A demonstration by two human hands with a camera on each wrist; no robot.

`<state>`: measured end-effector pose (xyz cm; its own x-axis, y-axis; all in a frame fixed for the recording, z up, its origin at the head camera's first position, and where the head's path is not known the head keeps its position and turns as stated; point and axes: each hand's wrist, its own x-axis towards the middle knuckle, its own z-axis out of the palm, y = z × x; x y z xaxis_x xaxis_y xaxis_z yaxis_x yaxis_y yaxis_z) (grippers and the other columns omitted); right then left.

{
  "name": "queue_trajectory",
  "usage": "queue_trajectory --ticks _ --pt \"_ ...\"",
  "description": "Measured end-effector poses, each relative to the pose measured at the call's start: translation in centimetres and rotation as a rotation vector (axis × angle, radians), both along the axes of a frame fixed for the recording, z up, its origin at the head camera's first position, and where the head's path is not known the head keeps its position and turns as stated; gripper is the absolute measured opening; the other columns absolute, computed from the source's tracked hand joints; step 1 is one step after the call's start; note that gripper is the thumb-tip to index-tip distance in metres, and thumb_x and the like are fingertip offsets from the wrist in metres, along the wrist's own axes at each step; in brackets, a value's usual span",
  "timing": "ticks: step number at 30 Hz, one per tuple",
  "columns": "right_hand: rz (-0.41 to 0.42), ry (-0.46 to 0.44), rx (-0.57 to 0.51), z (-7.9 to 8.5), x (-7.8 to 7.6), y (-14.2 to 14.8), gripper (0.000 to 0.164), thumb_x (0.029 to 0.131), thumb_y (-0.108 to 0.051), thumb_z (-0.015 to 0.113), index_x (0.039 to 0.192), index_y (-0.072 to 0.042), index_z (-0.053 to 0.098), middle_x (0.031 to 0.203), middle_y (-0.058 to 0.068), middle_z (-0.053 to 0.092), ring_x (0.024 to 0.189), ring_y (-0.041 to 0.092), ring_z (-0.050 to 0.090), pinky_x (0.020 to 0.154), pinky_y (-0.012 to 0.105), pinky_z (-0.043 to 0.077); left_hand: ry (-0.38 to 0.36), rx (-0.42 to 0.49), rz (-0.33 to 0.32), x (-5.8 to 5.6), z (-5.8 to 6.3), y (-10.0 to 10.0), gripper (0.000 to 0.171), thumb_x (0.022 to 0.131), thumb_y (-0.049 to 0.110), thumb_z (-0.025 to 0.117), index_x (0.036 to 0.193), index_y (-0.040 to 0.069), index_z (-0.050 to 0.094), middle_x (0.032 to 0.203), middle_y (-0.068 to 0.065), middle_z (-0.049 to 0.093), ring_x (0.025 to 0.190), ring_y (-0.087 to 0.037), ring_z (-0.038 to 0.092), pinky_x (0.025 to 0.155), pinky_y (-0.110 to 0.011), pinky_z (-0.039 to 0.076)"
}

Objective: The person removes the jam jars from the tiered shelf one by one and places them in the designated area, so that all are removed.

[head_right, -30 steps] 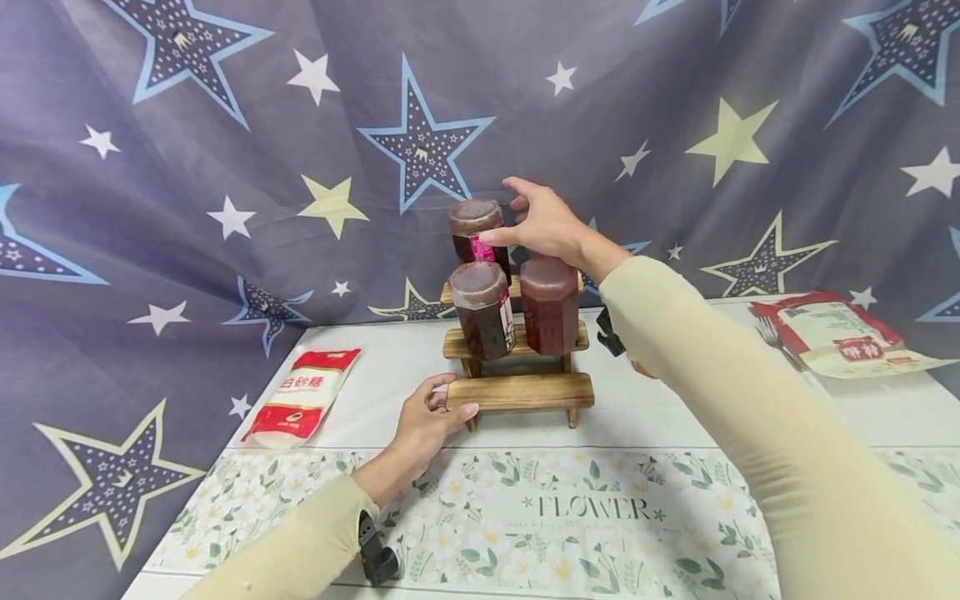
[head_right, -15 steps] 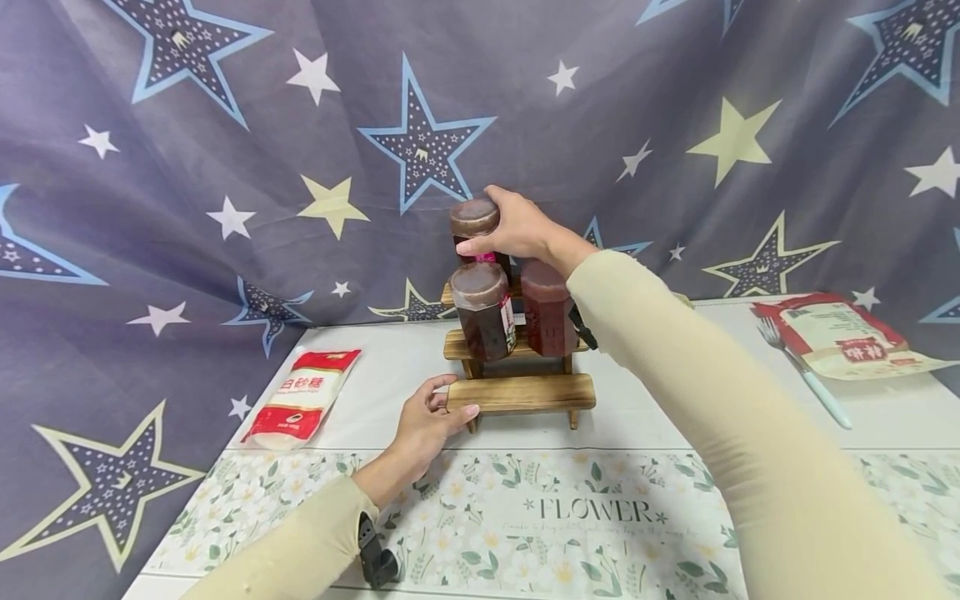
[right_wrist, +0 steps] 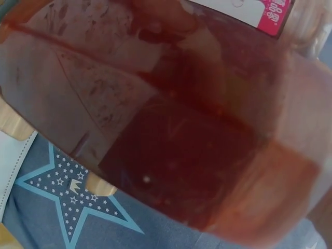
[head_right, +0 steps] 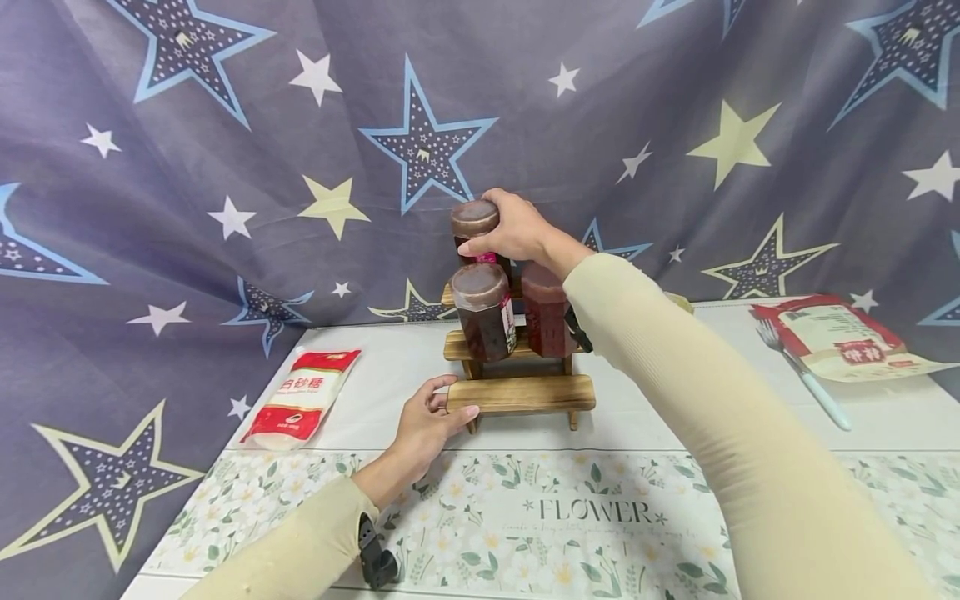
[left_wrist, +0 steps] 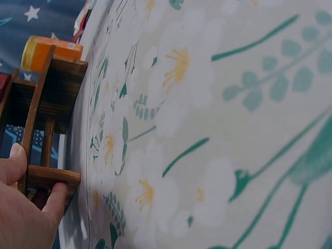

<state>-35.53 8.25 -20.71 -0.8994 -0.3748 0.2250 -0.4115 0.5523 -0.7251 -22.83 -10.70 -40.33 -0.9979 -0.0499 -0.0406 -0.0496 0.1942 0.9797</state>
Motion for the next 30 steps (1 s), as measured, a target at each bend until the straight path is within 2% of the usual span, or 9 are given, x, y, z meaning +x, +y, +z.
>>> queue_trajectory --ticks 11,18,24,30 --pt "-0.009 0.004 -0.038 -0.2 -0.2 0.0 0.073 0.079 -0.024 0.081 0.138 -0.004 0.042 0.121 0.016 0.055 0.107 0.027 0.054 0.094 0.038 0.043 0.006 -0.004 0.005 -0.1 0.0 0.0 0.062 0.081 0.01 0.078 0.136 0.009 0.05 0.105 -0.01 0.064 0.087 -0.017 0.061 0.071 -0.028 0.052" --pt "0.003 0.009 -0.134 -0.2 -0.2 -0.2 0.068 0.077 -0.02 0.082 0.133 -0.004 0.047 0.114 0.013 0.06 0.099 0.023 0.058 0.089 0.033 0.046 0.004 -0.011 0.013 -0.1 -0.1 0.0 0.061 0.08 0.01 0.079 0.134 0.01 0.051 0.105 -0.009 0.064 0.087 -0.016 0.061 0.07 -0.027 0.052" --pt "-0.033 0.075 -0.191 1.3 0.0 0.9 0.061 0.077 -0.023 0.082 0.127 -0.005 0.052 0.111 0.01 0.06 0.095 0.019 0.058 0.083 0.029 0.047 0.011 -0.025 0.006 -0.3 -0.2 0.1 0.062 0.081 0.011 0.079 0.135 0.01 0.05 0.106 -0.01 0.064 0.088 -0.017 0.062 0.071 -0.028 0.052" --pt "-0.052 0.09 -0.197 3.3 0.4 2.6 0.059 0.076 -0.025 0.083 0.125 -0.008 0.054 0.112 0.009 0.06 0.095 0.018 0.058 0.081 0.028 0.047 0.004 -0.033 0.007 -0.3 -0.1 0.0 0.062 0.081 0.011 0.079 0.136 0.01 0.05 0.107 -0.01 0.064 0.087 -0.017 0.061 0.071 -0.028 0.052"
